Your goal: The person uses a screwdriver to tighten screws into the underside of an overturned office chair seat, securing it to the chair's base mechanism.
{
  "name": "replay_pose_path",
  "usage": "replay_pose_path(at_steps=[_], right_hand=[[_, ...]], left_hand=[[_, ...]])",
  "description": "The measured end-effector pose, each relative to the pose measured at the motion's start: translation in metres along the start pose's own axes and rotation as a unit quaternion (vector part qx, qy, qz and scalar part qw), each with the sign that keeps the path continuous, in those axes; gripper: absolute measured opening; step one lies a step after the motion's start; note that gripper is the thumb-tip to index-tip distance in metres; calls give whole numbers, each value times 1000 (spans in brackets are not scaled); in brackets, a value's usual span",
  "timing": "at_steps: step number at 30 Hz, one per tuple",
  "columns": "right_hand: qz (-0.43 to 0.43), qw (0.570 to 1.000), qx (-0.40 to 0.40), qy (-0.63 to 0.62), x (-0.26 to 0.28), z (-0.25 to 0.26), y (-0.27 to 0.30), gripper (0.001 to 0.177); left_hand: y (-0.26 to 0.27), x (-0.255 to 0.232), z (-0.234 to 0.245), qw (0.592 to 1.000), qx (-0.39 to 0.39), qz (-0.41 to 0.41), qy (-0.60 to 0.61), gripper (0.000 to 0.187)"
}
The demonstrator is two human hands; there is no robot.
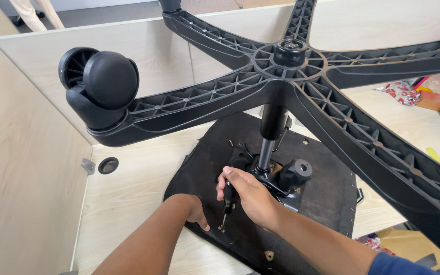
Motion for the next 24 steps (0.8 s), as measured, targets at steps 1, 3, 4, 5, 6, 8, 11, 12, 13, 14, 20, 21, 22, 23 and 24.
replay_pose_path(at_steps=[1,3,4,5,6,8,11,12,13,14,20,21,22,23,24], right_hand=[[-6,1000,-4,30,1,0,1,43],[-18,996,-11,89,2,-3,3,40],[-13,996,-11,87,3,-5,3,38],[-8,996,-12,86,3,-8,3,36],[-3,996,-12,85,2,-10,3,35],[13,998,-11,53,2,-14,2,32],[25,999,-20,30,1,-15,1,32],[26,999,-25,27,2,-14,1,32],[20,999,-26,27,1,-14,1,31],[15,999,-28,27,2,-12,1,31],[-2,999,-50,2,6,-8,4,28],[-5,998,-62,1,6,-8,4,28],[-1,998,-58,5,8,-8,4,29],[3,998,-55,10,9,-8,3,31],[6,999,-51,15,10,-9,3,33]], left_hand=[[0,-1,0,1000,1,0,-3,84],[0,-1,1,1000,4,1,-9,83],[0,-1,0,1000,1,-1,-7,82],[1,-1,0,1000,-1,-2,-5,82],[1,-1,0,1000,-4,-4,-3,81],[2,0,0,1000,-5,-7,6,81],[2,0,-1,1000,-6,-13,6,81],[2,-1,-2,1000,-6,-16,3,81],[1,-1,-2,1000,-6,-18,8,81],[1,0,-3,1000,-7,-20,12,81],[1,-1,-2,1000,-8,-24,3,81],[0,-1,-2,1000,-6,-25,3,81],[0,-2,-2,1000,-2,-24,-1,81],[0,-3,-2,1000,1,-24,-6,81],[0,-3,-2,1000,5,-24,-10,81]])
Point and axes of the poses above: each hand's wrist, its own y-axis away from the middle knuckle, its own z-axis out of the back of the hand, x = y × z, the point moved 7 cm from there along -y, towards the middle knuckle, and after that the axes turned 15 degrees about x, right-handed, at the moved point
